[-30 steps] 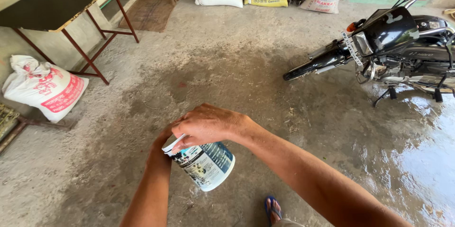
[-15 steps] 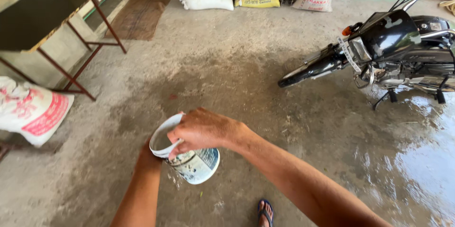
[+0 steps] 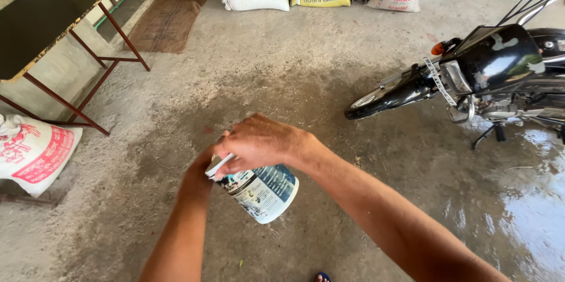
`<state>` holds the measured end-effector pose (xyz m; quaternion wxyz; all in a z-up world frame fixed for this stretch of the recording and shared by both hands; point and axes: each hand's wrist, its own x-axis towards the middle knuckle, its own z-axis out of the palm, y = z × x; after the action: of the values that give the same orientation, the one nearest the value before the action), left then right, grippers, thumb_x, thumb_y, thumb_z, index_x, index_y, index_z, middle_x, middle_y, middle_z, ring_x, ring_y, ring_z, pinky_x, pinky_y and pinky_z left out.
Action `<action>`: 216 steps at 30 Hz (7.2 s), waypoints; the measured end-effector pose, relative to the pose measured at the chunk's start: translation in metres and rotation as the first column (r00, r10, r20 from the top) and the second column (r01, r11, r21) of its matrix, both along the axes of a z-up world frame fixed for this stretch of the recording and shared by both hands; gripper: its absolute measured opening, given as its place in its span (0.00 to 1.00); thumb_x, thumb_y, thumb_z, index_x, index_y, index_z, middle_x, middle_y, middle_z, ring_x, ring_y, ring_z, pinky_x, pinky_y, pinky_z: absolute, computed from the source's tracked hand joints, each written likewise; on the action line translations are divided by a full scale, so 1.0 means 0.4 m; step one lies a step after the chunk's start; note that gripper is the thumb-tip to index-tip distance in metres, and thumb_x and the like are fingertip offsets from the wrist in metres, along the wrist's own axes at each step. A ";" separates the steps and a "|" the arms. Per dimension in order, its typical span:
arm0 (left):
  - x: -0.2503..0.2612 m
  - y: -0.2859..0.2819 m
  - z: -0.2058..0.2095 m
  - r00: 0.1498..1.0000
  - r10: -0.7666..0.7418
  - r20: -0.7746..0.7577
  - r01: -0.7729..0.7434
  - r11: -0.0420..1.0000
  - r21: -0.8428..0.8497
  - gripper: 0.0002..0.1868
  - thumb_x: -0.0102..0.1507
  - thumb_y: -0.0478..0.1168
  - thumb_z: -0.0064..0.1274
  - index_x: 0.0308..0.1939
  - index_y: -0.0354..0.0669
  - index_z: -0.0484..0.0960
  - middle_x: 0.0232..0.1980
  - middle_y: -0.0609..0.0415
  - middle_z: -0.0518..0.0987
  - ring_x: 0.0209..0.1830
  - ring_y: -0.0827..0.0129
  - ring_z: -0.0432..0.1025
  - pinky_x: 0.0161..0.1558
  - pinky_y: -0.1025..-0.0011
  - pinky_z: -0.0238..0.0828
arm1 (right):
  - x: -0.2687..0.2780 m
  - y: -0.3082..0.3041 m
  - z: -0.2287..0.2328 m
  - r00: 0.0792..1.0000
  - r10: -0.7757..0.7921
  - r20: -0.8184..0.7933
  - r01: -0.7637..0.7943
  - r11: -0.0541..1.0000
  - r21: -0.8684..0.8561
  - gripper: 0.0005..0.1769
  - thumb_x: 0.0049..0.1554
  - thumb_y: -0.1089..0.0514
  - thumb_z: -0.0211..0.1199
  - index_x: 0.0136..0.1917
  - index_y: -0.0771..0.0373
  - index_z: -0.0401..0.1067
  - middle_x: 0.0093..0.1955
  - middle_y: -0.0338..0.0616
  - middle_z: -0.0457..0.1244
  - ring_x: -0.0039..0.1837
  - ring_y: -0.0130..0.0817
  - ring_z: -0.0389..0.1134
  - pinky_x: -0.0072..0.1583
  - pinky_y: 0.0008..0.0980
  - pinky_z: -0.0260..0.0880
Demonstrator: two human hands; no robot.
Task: The person prepares soapy water in a bucket and then pours it over the seat and fuel tank of a motorcycle by hand using a small container.
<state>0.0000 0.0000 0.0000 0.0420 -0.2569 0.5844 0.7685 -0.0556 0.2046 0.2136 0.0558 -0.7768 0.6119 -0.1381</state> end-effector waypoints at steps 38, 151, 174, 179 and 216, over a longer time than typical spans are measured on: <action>-0.287 -0.537 0.104 0.974 0.049 -0.222 0.050 0.907 0.419 0.33 0.66 0.64 0.37 0.66 0.47 0.67 0.61 0.43 0.76 0.57 0.55 0.75 0.49 0.55 0.78 | -0.190 -0.581 0.022 0.940 -0.315 -0.128 0.335 0.926 0.177 0.27 0.54 0.29 0.62 0.47 0.53 0.78 0.35 0.36 0.71 0.42 0.32 0.74 0.49 0.39 0.73; -2.144 0.375 -0.275 0.308 -0.553 -0.774 0.726 -0.389 0.567 0.20 0.79 0.56 0.34 0.54 0.46 0.75 0.45 0.55 0.77 0.43 0.67 0.75 0.47 0.65 0.76 | -1.256 0.146 0.168 0.173 -0.974 -0.149 0.960 0.133 0.245 0.28 0.53 0.28 0.60 0.54 0.47 0.80 0.38 0.42 0.72 0.42 0.40 0.73 0.46 0.45 0.71; -2.641 0.723 0.012 0.571 -0.776 -0.267 0.635 0.211 0.743 0.17 0.71 0.50 0.45 0.54 0.42 0.76 0.39 0.51 0.80 0.31 0.68 0.75 0.33 0.67 0.81 | -1.719 0.371 0.242 0.082 -0.991 -0.106 0.996 0.079 0.030 0.26 0.56 0.32 0.63 0.51 0.55 0.78 0.40 0.43 0.73 0.42 0.40 0.74 0.46 0.44 0.70; -2.601 0.718 0.106 0.476 -0.861 -0.179 0.562 0.141 0.815 0.20 0.70 0.51 0.46 0.54 0.39 0.79 0.48 0.44 0.84 0.47 0.54 0.80 0.47 0.53 0.84 | -1.784 0.345 0.266 0.022 -0.997 -0.074 0.999 0.019 0.039 0.26 0.55 0.31 0.61 0.55 0.51 0.79 0.39 0.43 0.73 0.41 0.42 0.74 0.45 0.46 0.70; -2.891 1.410 0.015 0.481 -0.825 -0.297 0.755 0.218 0.619 0.26 0.76 0.62 0.41 0.62 0.45 0.75 0.45 0.57 0.80 0.44 0.67 0.73 0.45 0.64 0.72 | -2.118 1.080 0.263 0.105 -0.979 -0.173 0.964 0.057 0.258 0.28 0.56 0.31 0.59 0.53 0.54 0.80 0.42 0.42 0.73 0.44 0.40 0.74 0.47 0.45 0.70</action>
<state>-1.1564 0.5640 0.0060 0.5445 0.0749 0.3022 0.7788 -0.9027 0.6364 0.3187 0.0836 -0.1433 0.9842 -0.0612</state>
